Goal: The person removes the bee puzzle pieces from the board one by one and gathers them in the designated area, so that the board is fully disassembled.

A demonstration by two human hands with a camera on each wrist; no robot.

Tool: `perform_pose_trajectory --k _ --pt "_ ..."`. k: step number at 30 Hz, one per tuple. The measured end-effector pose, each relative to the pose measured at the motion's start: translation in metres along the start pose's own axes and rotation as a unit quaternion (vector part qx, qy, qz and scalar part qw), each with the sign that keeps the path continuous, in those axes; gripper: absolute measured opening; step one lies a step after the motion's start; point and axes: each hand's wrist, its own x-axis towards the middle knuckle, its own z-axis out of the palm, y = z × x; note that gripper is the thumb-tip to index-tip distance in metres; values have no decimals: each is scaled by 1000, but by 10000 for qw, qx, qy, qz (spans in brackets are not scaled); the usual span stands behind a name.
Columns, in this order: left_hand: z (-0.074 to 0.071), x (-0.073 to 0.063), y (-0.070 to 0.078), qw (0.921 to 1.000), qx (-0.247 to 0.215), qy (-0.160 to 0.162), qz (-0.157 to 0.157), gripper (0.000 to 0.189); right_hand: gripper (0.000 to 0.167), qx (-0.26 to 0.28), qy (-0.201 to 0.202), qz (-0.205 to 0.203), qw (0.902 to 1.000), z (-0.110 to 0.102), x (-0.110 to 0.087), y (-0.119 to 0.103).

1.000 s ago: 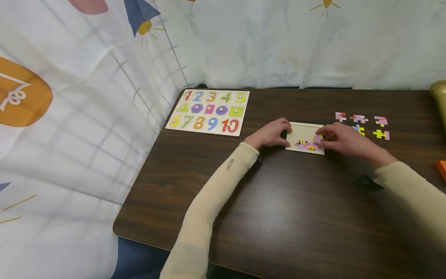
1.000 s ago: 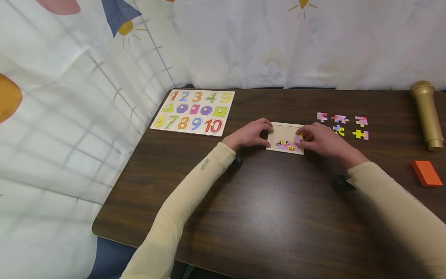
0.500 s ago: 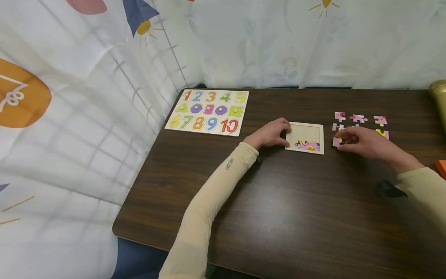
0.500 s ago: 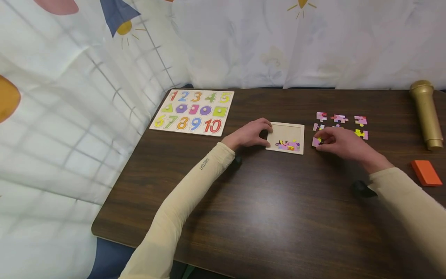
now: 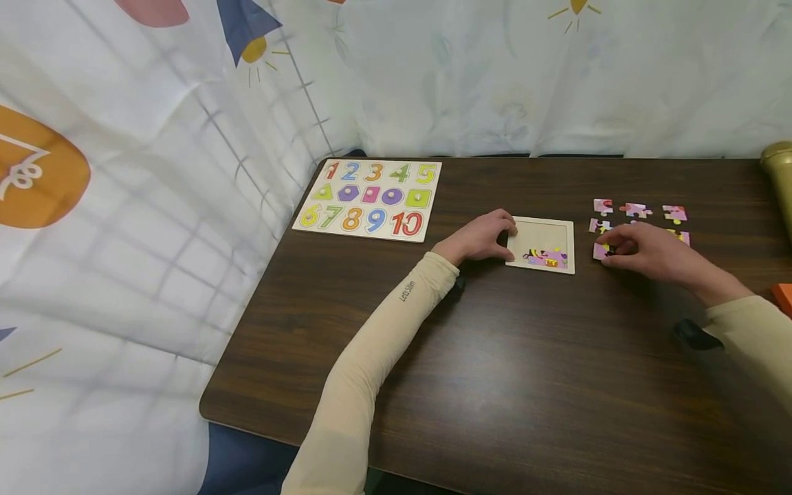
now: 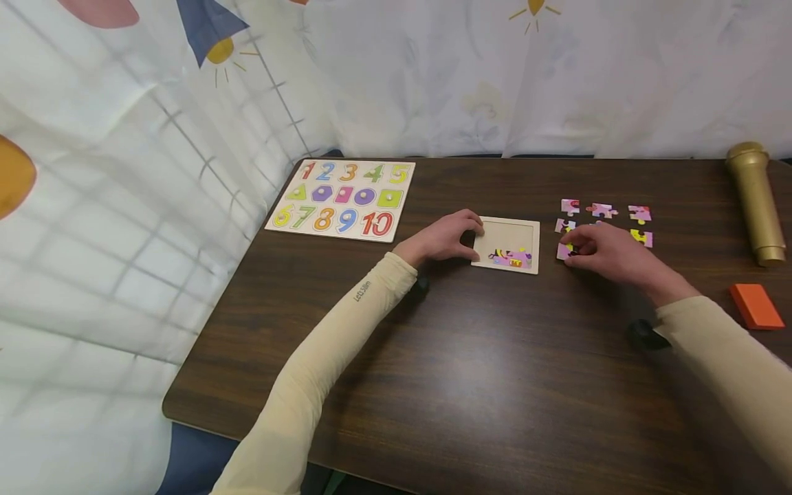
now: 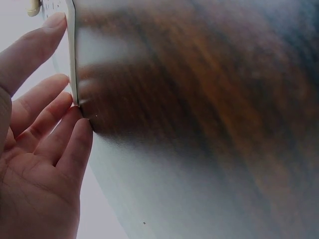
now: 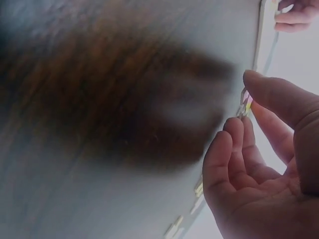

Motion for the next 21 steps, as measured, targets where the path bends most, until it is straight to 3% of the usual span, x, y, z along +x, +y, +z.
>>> perform_pose_trajectory --k 21 --pt "0 0 1 10000 -6 -54 -26 50 32 -233 -84 -155 9996 3 9 3"
